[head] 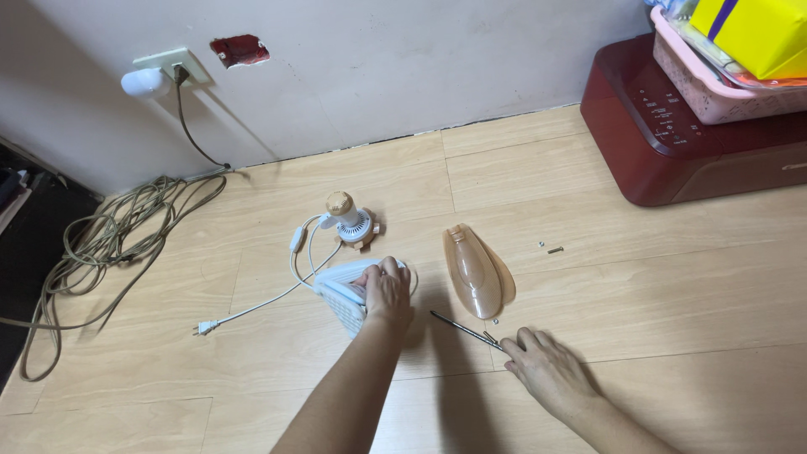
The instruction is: The person assembles a white electric fan on a wooden floor. They attach a small white plastic piece to the fan base, then use a screwdriver to tighten screws on the underside of the base to secure the assembly.
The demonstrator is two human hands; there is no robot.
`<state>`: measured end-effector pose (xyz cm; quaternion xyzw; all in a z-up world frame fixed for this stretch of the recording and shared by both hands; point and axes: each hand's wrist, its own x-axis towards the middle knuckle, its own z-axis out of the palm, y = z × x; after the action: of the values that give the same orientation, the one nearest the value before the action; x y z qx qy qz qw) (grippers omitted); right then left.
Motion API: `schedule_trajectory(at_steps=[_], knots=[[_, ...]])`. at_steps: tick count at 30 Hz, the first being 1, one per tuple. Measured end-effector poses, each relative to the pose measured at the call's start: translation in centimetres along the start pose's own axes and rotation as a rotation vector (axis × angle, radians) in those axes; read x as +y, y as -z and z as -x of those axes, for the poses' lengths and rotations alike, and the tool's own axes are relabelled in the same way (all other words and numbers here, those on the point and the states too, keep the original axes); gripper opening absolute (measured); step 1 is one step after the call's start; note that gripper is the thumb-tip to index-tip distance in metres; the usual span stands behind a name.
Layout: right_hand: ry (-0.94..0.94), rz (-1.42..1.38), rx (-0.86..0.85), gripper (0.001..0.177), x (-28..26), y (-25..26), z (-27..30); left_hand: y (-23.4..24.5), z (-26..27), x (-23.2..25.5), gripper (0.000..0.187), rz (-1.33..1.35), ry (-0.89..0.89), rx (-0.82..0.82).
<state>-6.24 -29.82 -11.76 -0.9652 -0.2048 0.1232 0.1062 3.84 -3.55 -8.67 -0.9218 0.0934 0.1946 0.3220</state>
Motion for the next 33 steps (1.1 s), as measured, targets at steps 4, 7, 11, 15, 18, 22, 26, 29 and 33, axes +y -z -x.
schedule_trajectory(at_steps=[4,7,11,15,18,22,26,29,33], knots=[[0.024,0.015,0.006,0.03,-0.1,0.4,0.1,1.2,1.4,-1.4,0.073,-0.017,-0.026,0.012],[-0.002,0.012,-0.045,0.029,-0.1,0.7,-0.2,2.4,2.0,-2.7,0.066,0.099,0.079,0.02],[-0.001,-0.017,0.039,0.048,-1.4,1.3,-1.0,2.3,5.5,-3.9,0.076,0.624,0.055,0.11],[0.061,-0.515,0.201,0.036,-3.5,2.9,-1.6,1.6,9.7,-4.6,0.06,1.292,0.099,0.573],[0.132,-0.996,0.187,0.03,-5.4,3.9,-1.8,1.5,12.3,-4.3,0.061,1.657,0.083,0.678],[0.223,-1.252,0.233,0.033,-7.2,5.9,-1.2,2.6,15.1,-4.2,0.068,1.92,-0.118,0.884],[0.165,-1.511,0.15,0.017,-8.3,8.3,-1.1,4.1,16.1,-4.6,0.069,1.916,-0.144,0.836],[0.31,-1.249,0.174,0.013,-7.9,10.8,-1.2,4.9,16.3,-5.0,0.063,1.675,-0.044,0.748],[0.614,-0.429,0.321,0.015,-8.7,11.9,-1.1,5.9,16.2,-5.0,0.059,1.397,-0.113,0.705]])
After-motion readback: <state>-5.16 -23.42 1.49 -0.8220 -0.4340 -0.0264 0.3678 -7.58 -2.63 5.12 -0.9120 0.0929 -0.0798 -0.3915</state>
